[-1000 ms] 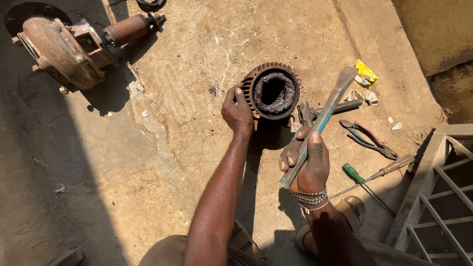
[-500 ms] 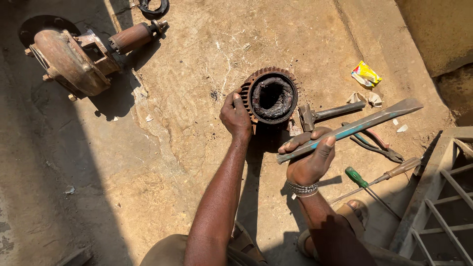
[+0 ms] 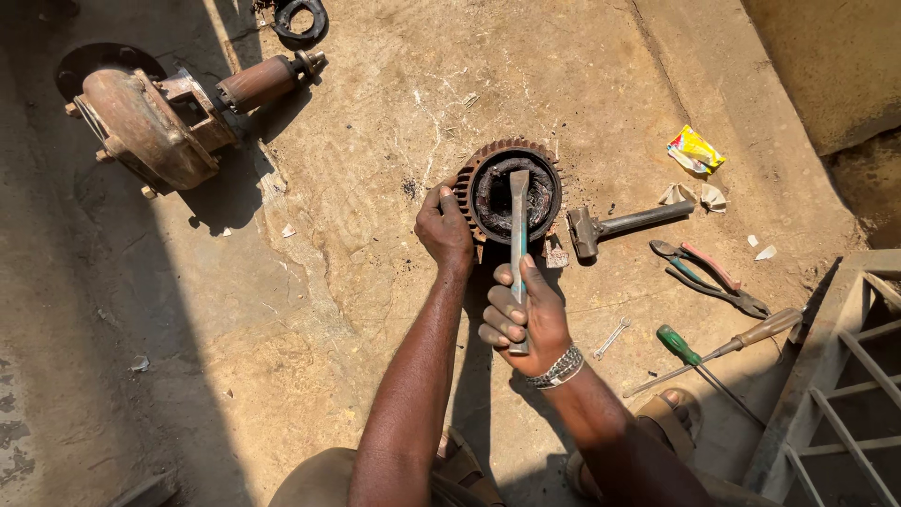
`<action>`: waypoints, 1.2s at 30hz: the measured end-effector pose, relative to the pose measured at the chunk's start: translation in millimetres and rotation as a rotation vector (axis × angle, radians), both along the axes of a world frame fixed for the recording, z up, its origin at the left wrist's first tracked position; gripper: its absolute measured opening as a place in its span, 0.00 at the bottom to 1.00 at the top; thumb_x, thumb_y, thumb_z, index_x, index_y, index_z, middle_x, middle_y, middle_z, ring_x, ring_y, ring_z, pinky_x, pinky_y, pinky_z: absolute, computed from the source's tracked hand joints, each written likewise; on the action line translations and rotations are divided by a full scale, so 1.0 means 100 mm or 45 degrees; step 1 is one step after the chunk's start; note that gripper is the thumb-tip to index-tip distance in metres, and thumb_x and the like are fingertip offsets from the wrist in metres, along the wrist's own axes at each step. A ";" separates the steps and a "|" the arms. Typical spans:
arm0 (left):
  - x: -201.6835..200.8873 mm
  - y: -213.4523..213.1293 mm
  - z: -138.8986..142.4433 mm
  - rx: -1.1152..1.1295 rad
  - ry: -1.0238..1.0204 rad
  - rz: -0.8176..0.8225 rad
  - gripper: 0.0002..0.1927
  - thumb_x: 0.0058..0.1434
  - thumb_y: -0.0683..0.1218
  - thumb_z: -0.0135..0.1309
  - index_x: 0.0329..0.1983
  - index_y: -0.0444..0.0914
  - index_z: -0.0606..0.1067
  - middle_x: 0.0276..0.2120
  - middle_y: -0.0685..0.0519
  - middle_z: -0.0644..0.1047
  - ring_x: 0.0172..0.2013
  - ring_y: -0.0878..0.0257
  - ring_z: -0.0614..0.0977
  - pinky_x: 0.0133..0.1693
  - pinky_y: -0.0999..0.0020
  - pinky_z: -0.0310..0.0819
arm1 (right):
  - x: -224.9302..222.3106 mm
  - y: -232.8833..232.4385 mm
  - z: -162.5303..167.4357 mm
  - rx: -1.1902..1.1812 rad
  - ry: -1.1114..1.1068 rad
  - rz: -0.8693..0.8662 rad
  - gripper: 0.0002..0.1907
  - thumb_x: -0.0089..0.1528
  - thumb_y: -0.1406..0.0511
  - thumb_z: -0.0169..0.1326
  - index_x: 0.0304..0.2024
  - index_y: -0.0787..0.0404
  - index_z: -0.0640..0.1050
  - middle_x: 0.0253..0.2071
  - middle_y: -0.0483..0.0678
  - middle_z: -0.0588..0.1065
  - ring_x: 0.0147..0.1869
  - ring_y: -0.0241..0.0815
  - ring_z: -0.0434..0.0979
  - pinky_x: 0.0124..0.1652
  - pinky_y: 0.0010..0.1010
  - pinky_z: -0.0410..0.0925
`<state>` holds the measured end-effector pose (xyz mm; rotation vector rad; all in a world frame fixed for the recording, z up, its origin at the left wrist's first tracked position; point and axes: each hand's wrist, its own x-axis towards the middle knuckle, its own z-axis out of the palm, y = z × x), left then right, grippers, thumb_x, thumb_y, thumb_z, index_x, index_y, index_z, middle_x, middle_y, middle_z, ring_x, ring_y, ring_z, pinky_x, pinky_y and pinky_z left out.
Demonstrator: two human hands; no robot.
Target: The person sits on the ground and strips burnt copper windings out of an electric motor stator. They hold the stator steady while levering and prying the old windings with a flat chisel-like bar, hammering it loose, pulling winding coils out by hand, and using a screwdriver and pliers to work the remaining material free.
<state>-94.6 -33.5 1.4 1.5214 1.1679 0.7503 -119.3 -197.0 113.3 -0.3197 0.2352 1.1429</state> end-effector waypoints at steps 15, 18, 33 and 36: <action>0.02 0.00 -0.03 -0.017 0.011 0.042 0.15 0.70 0.47 0.47 0.49 0.38 0.83 0.41 0.47 0.84 0.44 0.59 0.84 0.48 0.61 0.77 | 0.01 -0.14 -0.11 -0.261 -0.451 -0.551 0.22 0.74 0.46 0.34 0.43 0.54 0.66 0.18 0.41 0.66 0.22 0.38 0.70 0.35 0.37 0.73; 0.02 0.00 -0.02 0.036 0.025 0.040 0.15 0.70 0.46 0.48 0.49 0.38 0.83 0.41 0.47 0.84 0.43 0.59 0.84 0.48 0.60 0.78 | -0.04 0.02 -0.18 -0.327 -0.331 -0.232 0.22 0.72 0.44 0.34 0.40 0.52 0.66 0.16 0.39 0.65 0.20 0.38 0.69 0.29 0.34 0.70; -0.01 -0.01 -0.07 0.093 0.053 0.038 0.14 0.72 0.45 0.48 0.50 0.37 0.82 0.44 0.45 0.84 0.48 0.55 0.84 0.51 0.57 0.77 | -0.16 0.12 -0.05 -0.010 -0.288 -0.359 0.21 0.79 0.46 0.37 0.46 0.55 0.67 0.20 0.38 0.63 0.21 0.33 0.65 0.27 0.26 0.65; -0.01 -0.03 -0.05 0.055 0.079 0.054 0.14 0.71 0.46 0.47 0.50 0.38 0.81 0.42 0.46 0.84 0.45 0.57 0.85 0.50 0.58 0.79 | -0.20 0.17 0.01 -0.454 -0.249 -0.768 0.22 0.69 0.44 0.34 0.40 0.52 0.65 0.18 0.40 0.65 0.22 0.35 0.68 0.28 0.30 0.68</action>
